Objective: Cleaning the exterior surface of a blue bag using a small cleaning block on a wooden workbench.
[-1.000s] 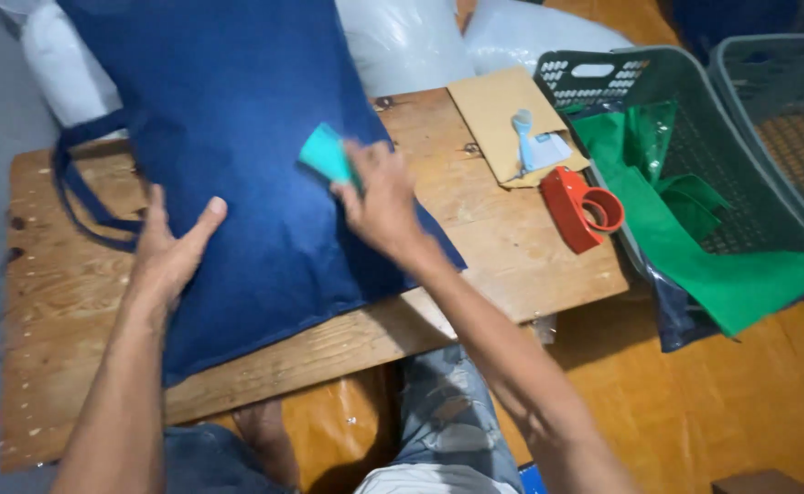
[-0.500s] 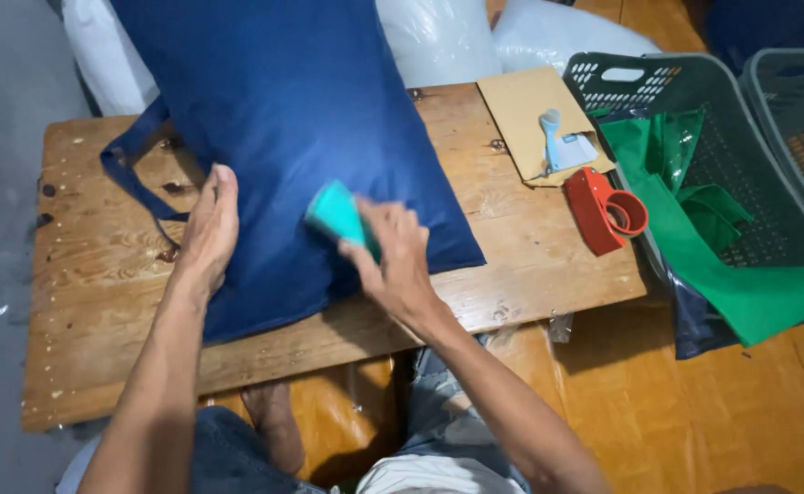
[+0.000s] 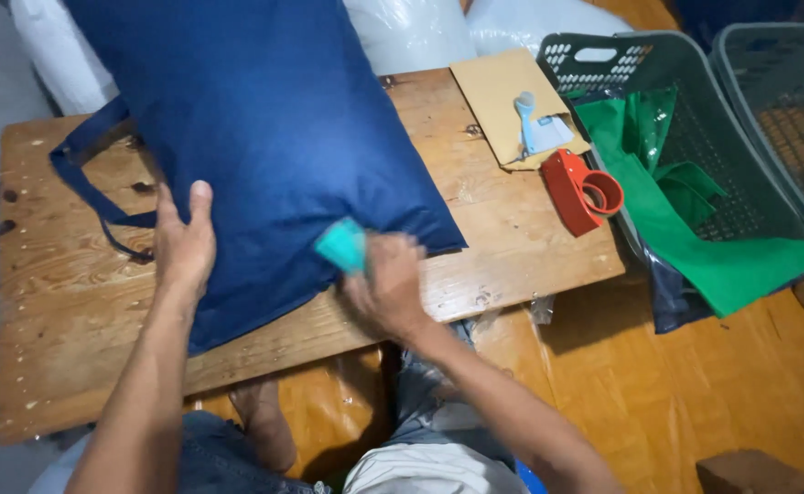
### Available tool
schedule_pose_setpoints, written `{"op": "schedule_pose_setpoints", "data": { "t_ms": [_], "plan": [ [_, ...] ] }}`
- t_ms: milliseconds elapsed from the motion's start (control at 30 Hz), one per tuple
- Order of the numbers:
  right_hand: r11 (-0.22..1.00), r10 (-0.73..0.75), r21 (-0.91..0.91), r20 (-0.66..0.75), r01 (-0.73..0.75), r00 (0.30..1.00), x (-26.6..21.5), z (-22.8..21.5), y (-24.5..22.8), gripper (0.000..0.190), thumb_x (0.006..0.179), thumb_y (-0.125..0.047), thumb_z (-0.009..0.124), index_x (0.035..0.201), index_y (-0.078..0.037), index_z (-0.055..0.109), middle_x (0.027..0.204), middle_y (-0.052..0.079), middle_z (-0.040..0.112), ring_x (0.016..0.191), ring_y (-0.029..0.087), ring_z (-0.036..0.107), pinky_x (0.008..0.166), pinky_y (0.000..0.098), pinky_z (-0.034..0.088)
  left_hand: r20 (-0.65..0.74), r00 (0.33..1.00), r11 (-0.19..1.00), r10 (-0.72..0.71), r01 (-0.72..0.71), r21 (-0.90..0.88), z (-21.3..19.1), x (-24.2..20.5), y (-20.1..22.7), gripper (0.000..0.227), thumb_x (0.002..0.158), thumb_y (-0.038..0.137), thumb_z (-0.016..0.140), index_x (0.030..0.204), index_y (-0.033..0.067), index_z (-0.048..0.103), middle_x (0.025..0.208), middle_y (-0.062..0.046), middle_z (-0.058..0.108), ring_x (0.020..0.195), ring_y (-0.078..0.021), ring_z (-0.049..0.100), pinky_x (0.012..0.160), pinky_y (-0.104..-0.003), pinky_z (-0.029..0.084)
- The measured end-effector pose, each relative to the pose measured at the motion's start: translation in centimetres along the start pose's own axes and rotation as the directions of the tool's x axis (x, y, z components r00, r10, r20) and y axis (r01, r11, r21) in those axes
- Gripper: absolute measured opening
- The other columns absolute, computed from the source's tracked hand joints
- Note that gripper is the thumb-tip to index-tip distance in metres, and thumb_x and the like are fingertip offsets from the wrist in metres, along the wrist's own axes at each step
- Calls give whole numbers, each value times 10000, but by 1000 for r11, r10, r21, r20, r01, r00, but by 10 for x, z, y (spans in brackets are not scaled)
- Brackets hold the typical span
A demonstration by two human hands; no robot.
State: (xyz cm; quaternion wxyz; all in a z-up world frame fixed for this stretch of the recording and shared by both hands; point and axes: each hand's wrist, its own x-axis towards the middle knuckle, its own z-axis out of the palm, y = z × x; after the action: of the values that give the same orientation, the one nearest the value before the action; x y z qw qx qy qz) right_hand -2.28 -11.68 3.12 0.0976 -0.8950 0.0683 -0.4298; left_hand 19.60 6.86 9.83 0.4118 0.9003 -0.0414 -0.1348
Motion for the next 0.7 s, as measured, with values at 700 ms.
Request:
{"op": "schedule_pose_setpoints", "data": {
  "t_ms": [700],
  "plan": [
    [720, 675, 296, -87, -628, 732, 68, -62, 145, 432, 999, -248, 745, 1330, -21, 586, 1139, 225, 653, 1091, 382, 644, 918, 493, 499, 381, 886, 815, -263, 415, -403, 48, -139, 91, 937, 928, 700, 525, 1501, -36, 426, 1514, -299, 486, 1363, -486, 509, 1007, -626, 524]
  ]
}}
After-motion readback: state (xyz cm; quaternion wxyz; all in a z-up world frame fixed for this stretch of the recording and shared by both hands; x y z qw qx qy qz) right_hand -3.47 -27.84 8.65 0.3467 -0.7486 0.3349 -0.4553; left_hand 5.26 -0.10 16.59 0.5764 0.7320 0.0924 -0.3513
